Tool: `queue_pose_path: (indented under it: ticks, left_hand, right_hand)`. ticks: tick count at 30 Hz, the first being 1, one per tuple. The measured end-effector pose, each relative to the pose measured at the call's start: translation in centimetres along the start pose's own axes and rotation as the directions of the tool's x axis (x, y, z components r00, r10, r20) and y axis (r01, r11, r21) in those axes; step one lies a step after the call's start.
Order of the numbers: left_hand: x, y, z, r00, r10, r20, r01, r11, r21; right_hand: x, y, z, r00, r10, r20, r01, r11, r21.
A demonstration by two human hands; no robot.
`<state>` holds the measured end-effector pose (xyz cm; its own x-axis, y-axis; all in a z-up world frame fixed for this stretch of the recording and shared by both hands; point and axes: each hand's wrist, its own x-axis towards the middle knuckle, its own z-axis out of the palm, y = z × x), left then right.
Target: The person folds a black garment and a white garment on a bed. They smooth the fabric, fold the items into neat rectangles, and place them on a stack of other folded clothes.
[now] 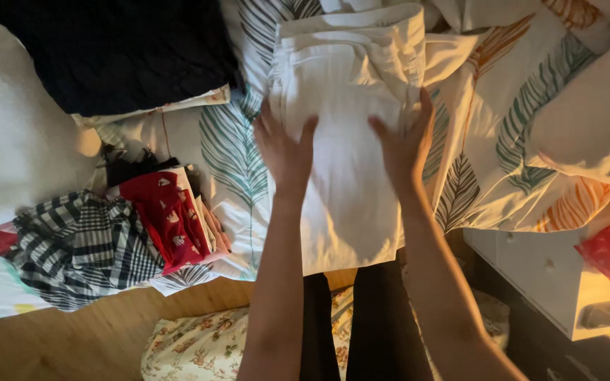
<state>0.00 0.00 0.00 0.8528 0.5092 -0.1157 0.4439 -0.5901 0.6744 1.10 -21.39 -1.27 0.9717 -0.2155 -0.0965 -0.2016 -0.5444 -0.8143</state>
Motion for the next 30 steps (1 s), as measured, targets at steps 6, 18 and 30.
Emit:
queue_pose_path:
  ticks: [6,18,30]
  left_hand:
    - [5.1,1.6,-2.6,0.96,-0.006,0.279,0.141,0.872,-0.469]
    - [6.5,4.2,-4.8,0.894,0.344,-0.287,-0.393,0.91,-0.134]
    - [-8.9,-4.9,-2.8,0.879,0.319,0.354,-0.432,0.847,0.308]
  right_hand:
    - [3.9,-3.3,-0.4,0.98,0.099,0.173,-0.123,0.983,0.136]
    - [5.5,-8.3,3.2,0.906,-0.342,-0.249,0.222,0.885,-0.408]
    - [-10.8,-3.1,2.4,0.807,-0.275,0.522,0.541,0.699,-0.468]
